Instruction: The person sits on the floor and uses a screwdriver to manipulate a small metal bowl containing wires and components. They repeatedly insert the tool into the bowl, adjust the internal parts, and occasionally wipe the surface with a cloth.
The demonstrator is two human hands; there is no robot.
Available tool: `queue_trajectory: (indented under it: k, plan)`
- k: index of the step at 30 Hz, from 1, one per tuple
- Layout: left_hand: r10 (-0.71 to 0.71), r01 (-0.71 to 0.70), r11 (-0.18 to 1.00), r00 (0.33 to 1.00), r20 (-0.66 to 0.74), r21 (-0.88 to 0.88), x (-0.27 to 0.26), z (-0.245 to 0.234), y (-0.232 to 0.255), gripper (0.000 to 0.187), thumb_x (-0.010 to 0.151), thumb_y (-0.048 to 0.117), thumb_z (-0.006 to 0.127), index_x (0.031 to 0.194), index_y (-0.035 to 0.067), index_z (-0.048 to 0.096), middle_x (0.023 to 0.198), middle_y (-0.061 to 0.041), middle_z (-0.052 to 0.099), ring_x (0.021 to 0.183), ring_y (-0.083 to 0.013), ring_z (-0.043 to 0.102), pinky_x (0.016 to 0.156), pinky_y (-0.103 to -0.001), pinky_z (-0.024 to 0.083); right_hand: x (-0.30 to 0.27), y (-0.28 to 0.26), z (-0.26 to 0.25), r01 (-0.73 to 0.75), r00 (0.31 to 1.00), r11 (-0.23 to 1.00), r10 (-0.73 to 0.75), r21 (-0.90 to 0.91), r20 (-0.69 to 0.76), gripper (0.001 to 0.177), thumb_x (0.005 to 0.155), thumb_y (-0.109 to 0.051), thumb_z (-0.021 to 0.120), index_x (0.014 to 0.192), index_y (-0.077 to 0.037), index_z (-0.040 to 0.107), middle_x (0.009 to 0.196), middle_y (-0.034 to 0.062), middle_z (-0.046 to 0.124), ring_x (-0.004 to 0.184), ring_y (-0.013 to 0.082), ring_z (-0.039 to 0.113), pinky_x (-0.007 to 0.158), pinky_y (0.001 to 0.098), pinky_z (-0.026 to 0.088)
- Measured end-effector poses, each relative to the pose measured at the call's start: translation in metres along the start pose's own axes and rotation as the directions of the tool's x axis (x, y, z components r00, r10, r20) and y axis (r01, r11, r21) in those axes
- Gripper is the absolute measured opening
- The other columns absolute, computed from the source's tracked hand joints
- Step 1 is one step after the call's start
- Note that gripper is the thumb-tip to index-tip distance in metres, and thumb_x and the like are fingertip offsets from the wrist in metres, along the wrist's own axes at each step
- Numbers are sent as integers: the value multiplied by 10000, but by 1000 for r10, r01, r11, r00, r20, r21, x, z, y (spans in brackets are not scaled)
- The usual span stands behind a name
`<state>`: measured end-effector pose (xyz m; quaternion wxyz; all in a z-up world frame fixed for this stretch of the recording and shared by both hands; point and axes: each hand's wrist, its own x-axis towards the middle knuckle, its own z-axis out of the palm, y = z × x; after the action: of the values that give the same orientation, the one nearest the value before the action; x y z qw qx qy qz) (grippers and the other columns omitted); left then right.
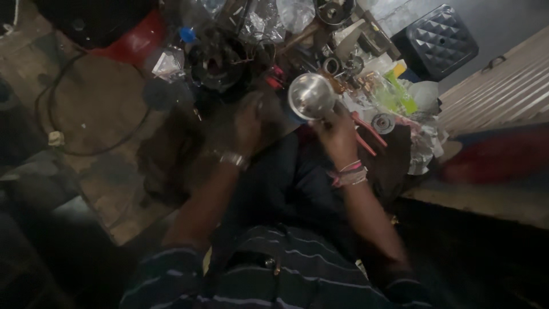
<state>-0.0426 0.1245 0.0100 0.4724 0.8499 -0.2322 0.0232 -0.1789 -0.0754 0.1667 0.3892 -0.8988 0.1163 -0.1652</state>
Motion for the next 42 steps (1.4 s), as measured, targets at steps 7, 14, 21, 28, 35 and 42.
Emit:
queue_trajectory:
  k: [7, 14, 21, 28, 35, 42]
  plan:
    - [-168, 167, 985, 986, 12, 41, -81, -15, -16, 772, 807, 262, 747, 1495, 33, 482, 1456, -242, 553, 1335, -408, 539, 1134, -487, 444, -7, -5, 57, 190, 982, 972, -191, -139, 8, 287, 868, -163, 796, 1131, -73, 724, 1296, 227, 658, 1055, 404, 693, 864, 439, 563]
    - [354, -352, 934, 935, -26, 54, -12, -44, 70, 1010, 858, 481, 861, 1583, 61, 297, 1608, -237, 377, 1497, -423, 421, 1258, -497, 383, -19, 7, 44, 67, 986, 993, -80, 95, 145, 426, 915, -45, 663, 1338, -28, 623, 1040, 174, 727, 1002, 364, 729, 870, 426, 557]
    - [306, -312, 940, 950, 60, 141, 9, -28, 65, 1214, 737, 598, 907, 1544, -68, 291, 1582, -301, 345, 1436, -444, 409, 1136, -485, 432, 0, 66, 20, -16, 993, 994, 3, -104, -116, 253, 952, -145, 697, 1176, -28, 686, 1029, 197, 723, 940, 394, 717, 812, 465, 556]
    - [490, -475, 844, 872, 0, 249, 12, -18, 62, 1027, 739, 554, 893, 1449, 66, 334, 1498, -277, 402, 1400, -444, 438, 1163, -487, 453, 57, 106, 20, -11, 968, 919, -90, -394, -236, 273, 927, -210, 737, 1150, -53, 727, 1210, 201, 659, 1054, 420, 628, 904, 508, 498]
    - [452, -447, 841, 890, 57, 305, 17, -18, 65, 1015, 709, 568, 892, 1438, 89, 373, 1484, -351, 386, 1291, -502, 501, 943, -481, 548, 91, 108, 61, 178, 983, 790, -172, -586, 67, 448, 859, -347, 773, 1158, -33, 661, 1160, 217, 628, 1006, 428, 606, 836, 501, 470]
    - [148, -146, 988, 987, 54, -41, 11, -5, 50, 1188, 708, 532, 882, 1560, -39, 282, 1517, -324, 452, 1265, -419, 592, 950, -455, 572, 120, 149, 95, 308, 936, 540, -317, -783, 150, 391, 937, -215, 709, 1307, -118, 630, 1214, 121, 629, 1094, 346, 606, 954, 493, 449]
